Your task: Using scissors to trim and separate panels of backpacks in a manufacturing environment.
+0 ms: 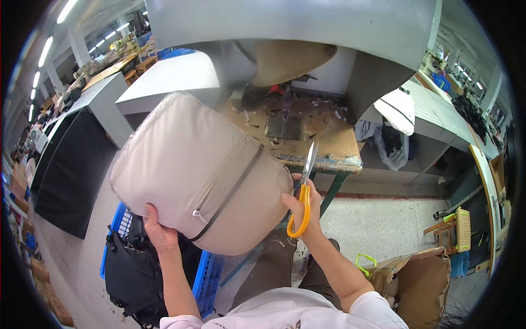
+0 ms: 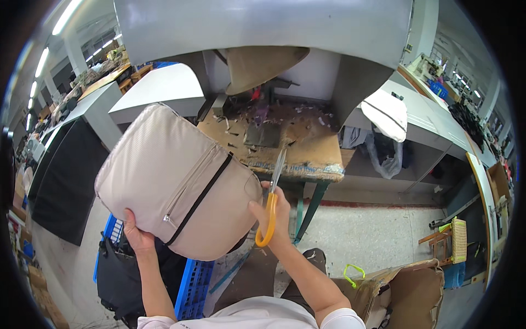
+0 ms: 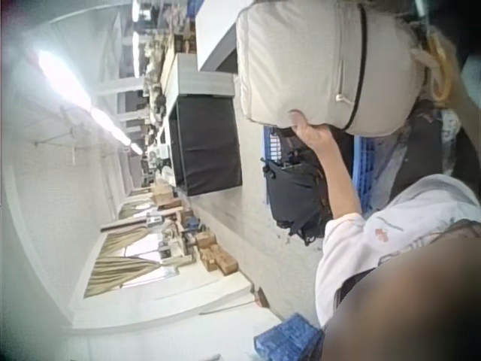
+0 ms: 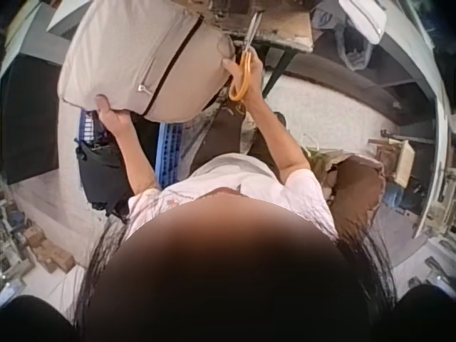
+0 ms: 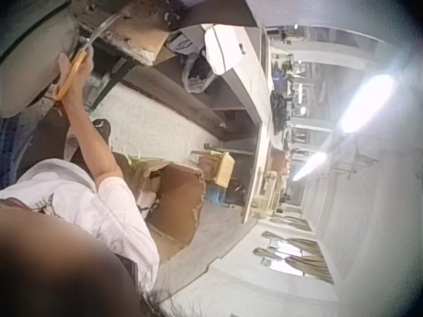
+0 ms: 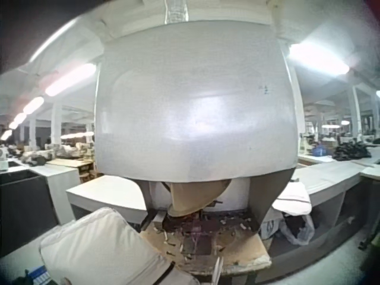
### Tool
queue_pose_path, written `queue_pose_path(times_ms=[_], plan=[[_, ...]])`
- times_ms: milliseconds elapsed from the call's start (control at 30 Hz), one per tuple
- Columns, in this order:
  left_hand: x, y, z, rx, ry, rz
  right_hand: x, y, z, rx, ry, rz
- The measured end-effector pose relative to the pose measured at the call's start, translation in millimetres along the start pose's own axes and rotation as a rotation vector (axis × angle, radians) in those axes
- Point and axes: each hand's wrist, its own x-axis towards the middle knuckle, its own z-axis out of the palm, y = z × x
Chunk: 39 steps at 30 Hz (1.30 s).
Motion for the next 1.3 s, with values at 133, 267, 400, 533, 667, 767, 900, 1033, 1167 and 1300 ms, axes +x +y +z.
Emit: queue_pose_path(times_ms=[133, 267, 400, 533, 667, 767, 900, 1033, 1167, 1300], plan=[[12, -36, 16, -0.105, -0.031, -0.074, 27, -5, -9, 0.112, 0.036, 0.007], [24, -58, 23, -0.141, -0.002, -0.142, 45, -6, -18, 0.133, 0.043, 0.03], [30, -69, 29, -0.141, -0.005, -0.171, 55, -4, -25, 0.152, 0.052, 0.03], [32, -75, 36, -0.149, 0.012, -0.179, 62, -7, -27, 0.163, 0.066, 0.036], [32, -77, 39, -0.164, 0.004, -0.191, 65, -10, -29, 0.148, 0.086, 0.064], [33, -80, 38, -0.169, 0.007, -0.198, 66, -14, -30, 0.145, 0.078, 0.065], [32, -81, 42, -0.189, -0.011, -0.201, 69, -17, -33, 0.145, 0.082, 0.075], [31, -83, 45, -0.198, 0.013, -0.217, 70, -23, -34, 0.093, 0.066, 0.067], [31, -84, 48, -0.215, 0.018, -0.216, 74, -23, -37, 0.128, 0.062, 0.063], [28, -82, 51, -0.235, 0.002, -0.233, 74, -25, -34, 0.121, 0.073, 0.069]])
